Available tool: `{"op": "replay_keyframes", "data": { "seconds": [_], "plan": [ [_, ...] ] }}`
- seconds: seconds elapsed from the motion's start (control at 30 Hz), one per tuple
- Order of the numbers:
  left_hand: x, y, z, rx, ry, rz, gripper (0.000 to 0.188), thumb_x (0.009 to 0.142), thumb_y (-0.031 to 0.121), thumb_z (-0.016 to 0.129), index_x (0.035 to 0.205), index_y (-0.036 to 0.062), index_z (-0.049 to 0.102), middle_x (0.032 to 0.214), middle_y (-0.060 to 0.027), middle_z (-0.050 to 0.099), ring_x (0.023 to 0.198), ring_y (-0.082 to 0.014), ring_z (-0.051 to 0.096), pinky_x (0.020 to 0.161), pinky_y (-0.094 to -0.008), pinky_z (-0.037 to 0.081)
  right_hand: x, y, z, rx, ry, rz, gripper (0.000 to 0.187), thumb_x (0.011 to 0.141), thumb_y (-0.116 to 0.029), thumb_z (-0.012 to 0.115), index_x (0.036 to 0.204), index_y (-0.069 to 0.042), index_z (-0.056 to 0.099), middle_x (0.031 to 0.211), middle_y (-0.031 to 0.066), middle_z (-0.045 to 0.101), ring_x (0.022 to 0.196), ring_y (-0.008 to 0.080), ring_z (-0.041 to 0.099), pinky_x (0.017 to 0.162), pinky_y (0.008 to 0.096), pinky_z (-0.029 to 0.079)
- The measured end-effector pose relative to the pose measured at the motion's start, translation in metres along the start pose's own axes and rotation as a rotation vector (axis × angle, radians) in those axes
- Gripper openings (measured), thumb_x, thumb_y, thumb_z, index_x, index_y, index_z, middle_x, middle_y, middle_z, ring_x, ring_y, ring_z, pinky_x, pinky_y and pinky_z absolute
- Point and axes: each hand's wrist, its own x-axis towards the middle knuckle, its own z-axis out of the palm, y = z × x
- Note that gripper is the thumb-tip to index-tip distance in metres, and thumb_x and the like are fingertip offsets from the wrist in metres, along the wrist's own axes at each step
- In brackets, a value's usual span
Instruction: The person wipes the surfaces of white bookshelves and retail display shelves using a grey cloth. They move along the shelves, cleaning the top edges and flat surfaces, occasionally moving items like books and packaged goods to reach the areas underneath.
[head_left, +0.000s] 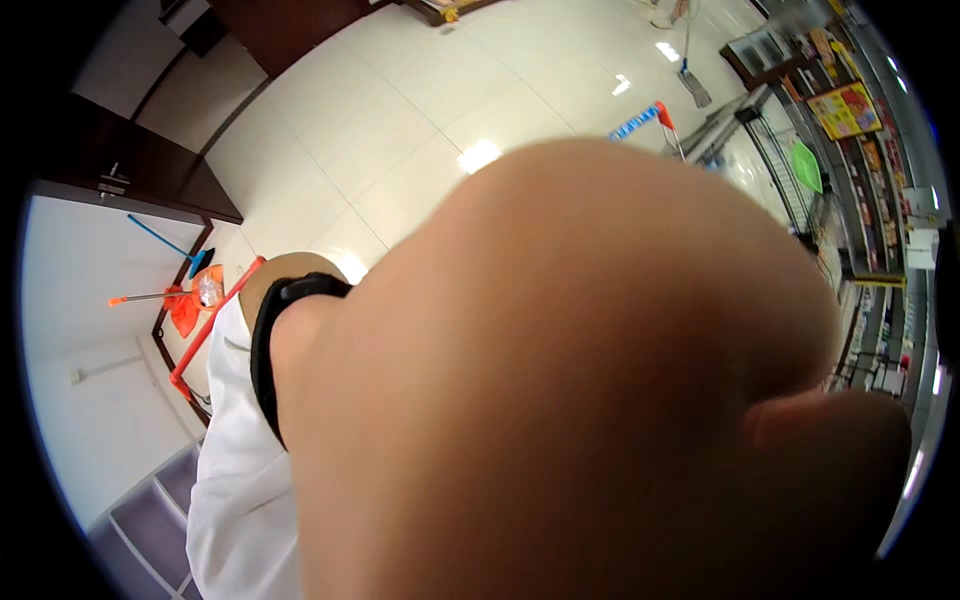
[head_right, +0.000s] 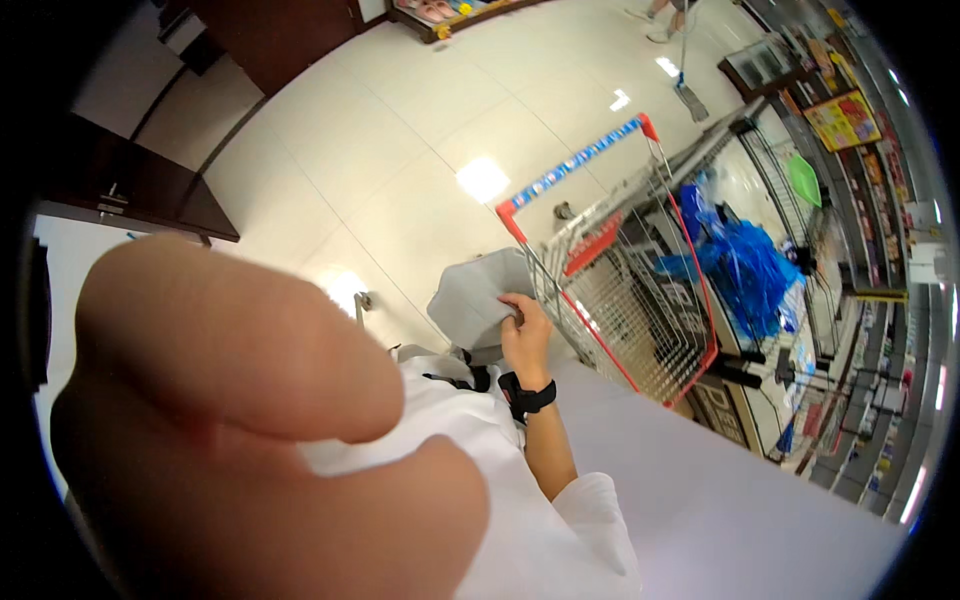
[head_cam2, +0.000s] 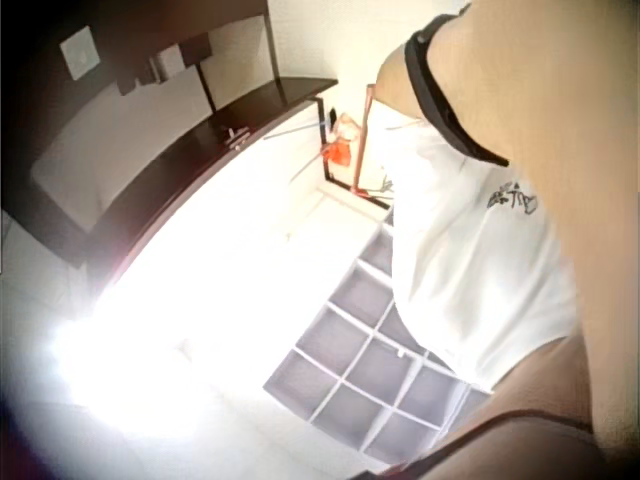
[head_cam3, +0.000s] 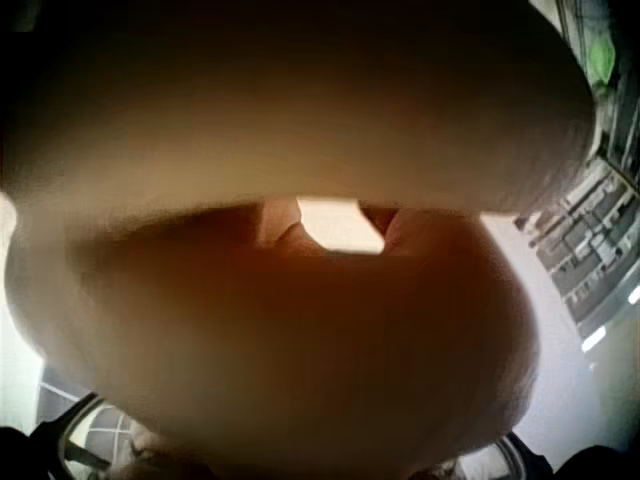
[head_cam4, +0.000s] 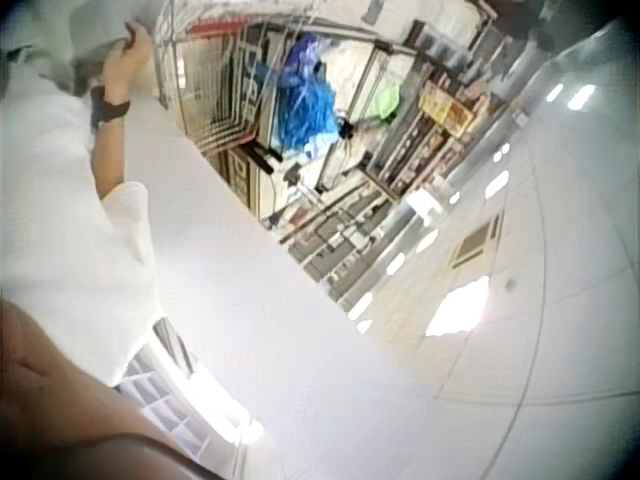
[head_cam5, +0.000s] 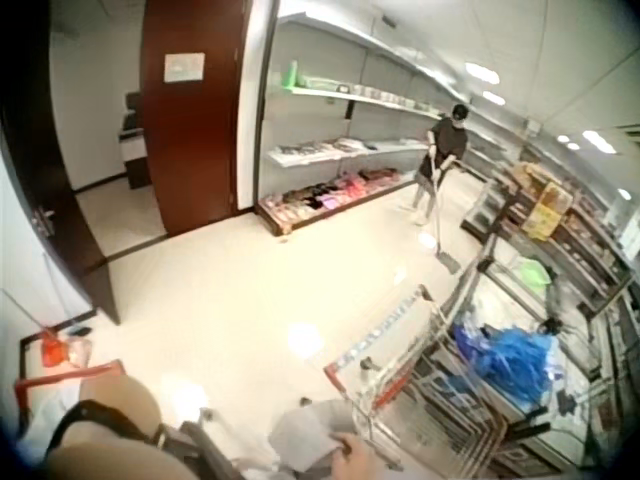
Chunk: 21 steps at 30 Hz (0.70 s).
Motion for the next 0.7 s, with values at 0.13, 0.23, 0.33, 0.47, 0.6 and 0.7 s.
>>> {"op": "replay_keyframes", "data": {
  "seconds": [0.13,0.23,0.33,0.47,0.6,0.7],
  "plan": [
    [0.032,-0.054,-0.013,0.038,-0.012,-0.050,0.018,0.057,0.011,0.073,0.066,0.0061,0.058,0.067,-0.0084,0.060,0.047,-0.0200,0.048,0.043,-0.0260,0.037,0.088,0.000,0.023,0.187,-0.028,-0.127,0.029,0.075,0.005,0.053,0.098,-0.003,0.068,0.086,0.0133,0.066,0.076,0.0243,0.064,0.070,0.0313,0.049],
    [0.054,-0.089,-0.039,0.075,-0.017,-0.078,0.018,0.057,0.011,0.073,0.066,0.0060,0.058,0.067,-0.0084,0.059,0.046,-0.0201,0.048,0.043,-0.0261,0.037,0.147,-0.016,0.050,0.132,-0.063,-0.169,0.029,0.076,0.006,0.052,0.099,-0.003,0.068,0.086,0.0131,0.066,0.076,0.0243,0.064,0.069,0.0315,0.049],
    [0.065,-0.126,-0.055,0.134,0.029,-0.120,0.019,0.057,0.010,0.073,0.066,0.0059,0.057,0.066,-0.0084,0.059,0.046,-0.0201,0.048,0.043,-0.0262,0.037,0.194,-0.009,0.062,0.141,-0.132,-0.165,0.030,0.076,0.006,0.053,0.099,-0.003,0.068,0.083,0.0130,0.065,0.069,0.0226,0.060,0.065,0.0313,0.047],
    [0.089,-0.178,-0.091,0.173,0.056,-0.156,0.020,0.057,0.010,0.074,0.066,0.0058,0.057,0.066,-0.0085,0.059,0.046,-0.0203,0.048,0.043,-0.0263,0.037,0.262,-0.034,0.097,0.196,-0.169,-0.192,0.030,0.075,0.005,0.051,0.098,-0.003,0.069,0.080,0.0128,0.063,0.064,0.0198,0.055,0.061,0.0307,0.045],
    [0.106,-0.241,-0.157,0.164,0.056,-0.165,0.020,0.057,0.010,0.074,0.066,0.0057,0.057,0.065,-0.0085,0.058,0.046,-0.0204,0.048,0.043,-0.0264,0.037,0.338,-0.042,0.141,0.184,-0.163,-0.171,0.030,0.076,0.005,0.049,0.098,-0.003,0.069,0.075,0.0112,0.063,0.061,0.0165,0.053,0.059,0.0299,0.044],
    [0.118,-0.291,-0.218,0.132,0.065,-0.168,0.021,0.057,0.010,0.074,0.066,0.0057,0.056,0.065,-0.0086,0.058,0.046,-0.0205,0.048,0.043,-0.0265,0.037,0.410,-0.082,0.161,0.141,-0.106,-0.078,0.029,0.076,0.004,0.050,0.098,-0.001,0.069,0.072,0.0103,0.062,0.059,0.0146,0.052,0.058,0.0294,0.044]
  ]
}}
